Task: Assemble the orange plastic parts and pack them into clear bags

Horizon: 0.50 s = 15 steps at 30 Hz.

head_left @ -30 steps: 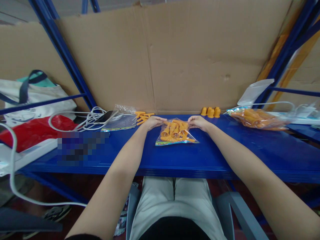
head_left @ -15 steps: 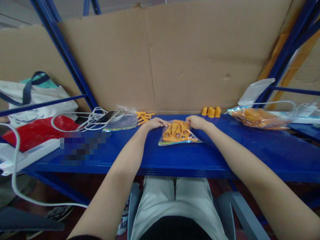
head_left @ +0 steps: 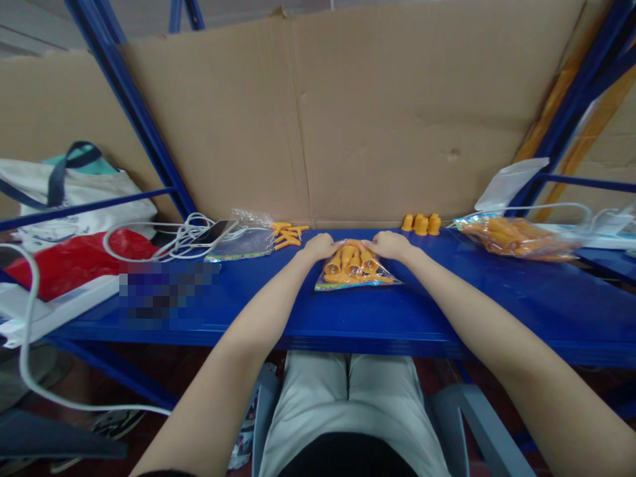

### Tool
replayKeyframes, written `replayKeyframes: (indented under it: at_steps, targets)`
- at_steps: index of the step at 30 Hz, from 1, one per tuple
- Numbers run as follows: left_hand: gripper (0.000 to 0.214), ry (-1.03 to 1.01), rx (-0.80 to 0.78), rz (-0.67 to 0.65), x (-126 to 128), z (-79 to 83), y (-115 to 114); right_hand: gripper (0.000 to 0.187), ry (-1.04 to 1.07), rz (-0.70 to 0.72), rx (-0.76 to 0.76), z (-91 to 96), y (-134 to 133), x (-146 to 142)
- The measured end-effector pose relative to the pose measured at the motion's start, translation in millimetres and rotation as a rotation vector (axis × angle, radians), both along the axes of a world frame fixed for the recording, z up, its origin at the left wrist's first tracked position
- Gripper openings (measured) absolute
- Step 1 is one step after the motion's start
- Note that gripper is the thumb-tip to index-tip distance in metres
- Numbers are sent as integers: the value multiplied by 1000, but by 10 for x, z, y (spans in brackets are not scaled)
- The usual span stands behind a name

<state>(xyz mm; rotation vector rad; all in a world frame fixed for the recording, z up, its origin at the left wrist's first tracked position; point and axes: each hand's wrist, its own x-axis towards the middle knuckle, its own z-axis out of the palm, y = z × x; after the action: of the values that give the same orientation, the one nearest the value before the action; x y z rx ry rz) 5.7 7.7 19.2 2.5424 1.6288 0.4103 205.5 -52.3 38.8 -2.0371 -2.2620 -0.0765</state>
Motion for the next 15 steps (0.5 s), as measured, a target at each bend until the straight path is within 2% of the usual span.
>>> replayKeyframes:
  at_steps: [3,4,6,9,12,15]
  targets:
    - [28,-45,114,5,25,-17,12,47,49,29,131,-43,51,24]
    - [28,-97,144,-25,34,-25,20,44,72,59,188,-65,72,28]
    - [42,-201,153,-137,67,-38,28,42,127,156,250,-116,119,20]
    - [50,-228,-4,-306,137,-30,2,43,231,320,154,-179,190,-19]
    - [57,-153,-211,-348,180,14,-64,46,335,408,26,-197,250,-42]
    - [70,-91,-317,-365,174,51,-138,48,399,473,-80,-182,294,-2]
